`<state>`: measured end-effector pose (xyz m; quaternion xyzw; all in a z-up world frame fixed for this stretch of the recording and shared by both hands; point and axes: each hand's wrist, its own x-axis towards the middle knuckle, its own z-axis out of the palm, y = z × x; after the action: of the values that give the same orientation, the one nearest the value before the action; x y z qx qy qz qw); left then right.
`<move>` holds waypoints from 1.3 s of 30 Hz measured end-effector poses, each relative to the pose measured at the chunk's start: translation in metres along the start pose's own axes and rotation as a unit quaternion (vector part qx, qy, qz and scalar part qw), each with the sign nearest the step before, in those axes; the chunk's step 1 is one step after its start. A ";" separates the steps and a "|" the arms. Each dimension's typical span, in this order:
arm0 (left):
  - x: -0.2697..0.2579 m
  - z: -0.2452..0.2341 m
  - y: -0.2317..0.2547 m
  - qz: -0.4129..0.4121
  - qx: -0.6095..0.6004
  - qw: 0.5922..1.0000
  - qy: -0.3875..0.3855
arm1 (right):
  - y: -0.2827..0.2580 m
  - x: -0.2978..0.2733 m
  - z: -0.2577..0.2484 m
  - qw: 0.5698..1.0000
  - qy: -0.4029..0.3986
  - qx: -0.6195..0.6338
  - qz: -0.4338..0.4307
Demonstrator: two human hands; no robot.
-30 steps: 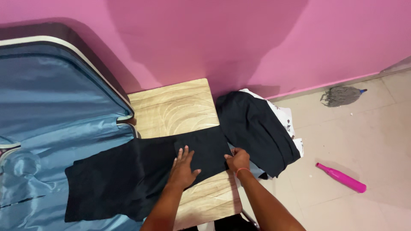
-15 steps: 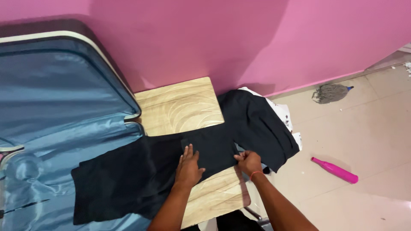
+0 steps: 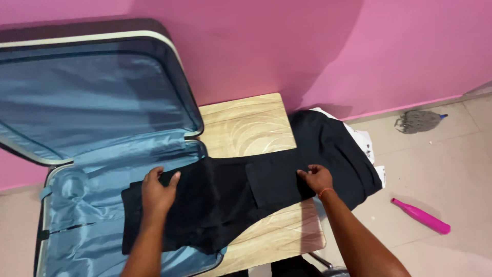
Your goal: The person folds a pair of black trousers on a wooden table and places them into an open blue-lined suitcase.
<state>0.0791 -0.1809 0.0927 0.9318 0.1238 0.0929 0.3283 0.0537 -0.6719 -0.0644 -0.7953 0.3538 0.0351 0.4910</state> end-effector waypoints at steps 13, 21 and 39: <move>0.034 -0.036 -0.029 0.090 0.157 0.959 -0.216 | -0.078 -0.060 -0.023 0.980 -0.148 -0.073 -0.110; 0.040 -0.066 -0.026 0.080 0.162 0.942 -0.283 | -0.079 -0.057 -0.046 0.976 -0.176 0.023 -0.124; 0.027 -0.023 0.127 0.271 0.201 0.937 -0.091 | 0.006 0.059 -0.124 0.989 -0.139 -0.046 0.000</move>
<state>0.1208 -0.2549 0.1939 0.9810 -0.1478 0.0669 0.1067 0.0578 -0.8044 -0.0291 -0.8047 0.2801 0.1613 0.4979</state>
